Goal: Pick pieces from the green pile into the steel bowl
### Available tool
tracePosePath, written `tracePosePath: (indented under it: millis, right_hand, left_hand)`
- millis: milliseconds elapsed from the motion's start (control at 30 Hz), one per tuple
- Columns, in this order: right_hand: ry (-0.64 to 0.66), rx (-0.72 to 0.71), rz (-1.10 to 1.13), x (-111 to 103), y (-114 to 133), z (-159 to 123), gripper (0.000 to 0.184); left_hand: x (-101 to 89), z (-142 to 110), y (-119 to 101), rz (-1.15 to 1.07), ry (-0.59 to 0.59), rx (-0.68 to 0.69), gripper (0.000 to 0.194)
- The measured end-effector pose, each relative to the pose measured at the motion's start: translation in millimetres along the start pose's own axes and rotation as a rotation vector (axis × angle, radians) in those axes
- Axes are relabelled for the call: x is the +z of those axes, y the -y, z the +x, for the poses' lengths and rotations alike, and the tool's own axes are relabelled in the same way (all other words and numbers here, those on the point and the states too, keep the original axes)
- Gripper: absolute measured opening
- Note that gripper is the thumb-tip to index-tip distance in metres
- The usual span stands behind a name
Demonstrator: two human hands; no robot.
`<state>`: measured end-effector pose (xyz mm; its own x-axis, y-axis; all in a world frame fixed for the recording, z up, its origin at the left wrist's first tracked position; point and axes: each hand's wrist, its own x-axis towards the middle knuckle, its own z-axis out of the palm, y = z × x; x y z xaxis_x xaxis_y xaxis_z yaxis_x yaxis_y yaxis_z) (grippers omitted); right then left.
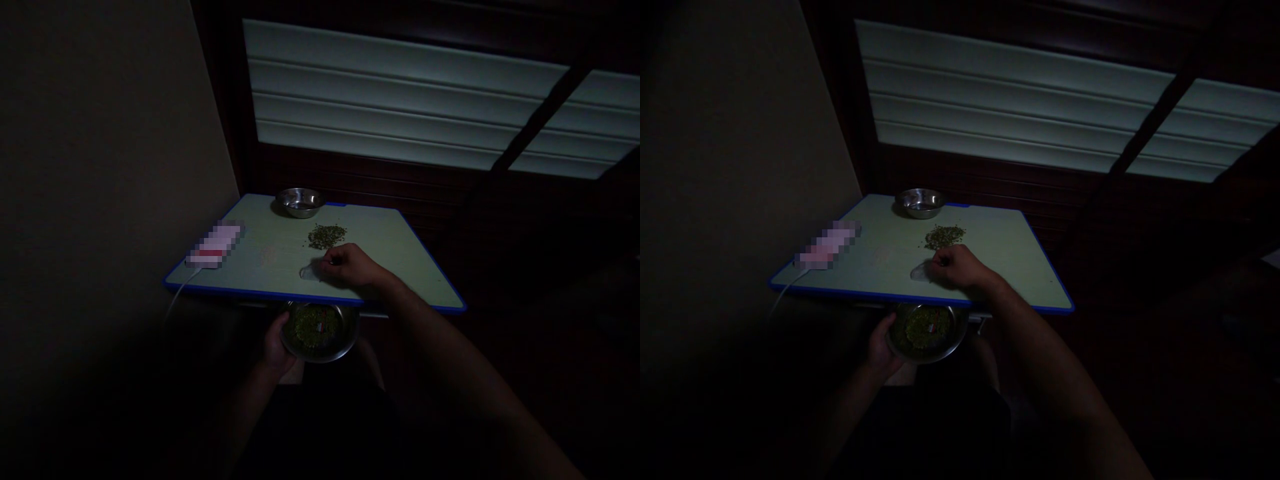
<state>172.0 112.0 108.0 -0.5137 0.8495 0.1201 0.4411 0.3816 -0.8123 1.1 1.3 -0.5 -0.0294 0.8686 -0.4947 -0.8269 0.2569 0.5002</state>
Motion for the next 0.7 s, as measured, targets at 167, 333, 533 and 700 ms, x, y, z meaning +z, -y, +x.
tracePosePath:
  millis: [167, 333, 533, 700]
  right_hand:
    - [0.069, 0.098, 0.117, 1, 7, -9, 0.025]
    - [0.062, 0.13, 0.15, 4, 9, -12, 0.023]
    - [0.073, 0.11, 0.127, 8, 12, -17, 0.023]
    - [0.083, 0.066, 0.091, 10, 8, -16, 0.021]
  left_hand:
    - [-0.3, 0, 0, -0.003, 0.03, 0.018, 0.022]
    - [-3.5, 3, 2, -0.011, 0.052, 0.005, 0.02]
    - [-4.2, 4, 3, 0.021, 0.024, -0.032, 0.021]
    - [-0.5, 2, 2, 0.024, 0.007, -0.025, 0.021]
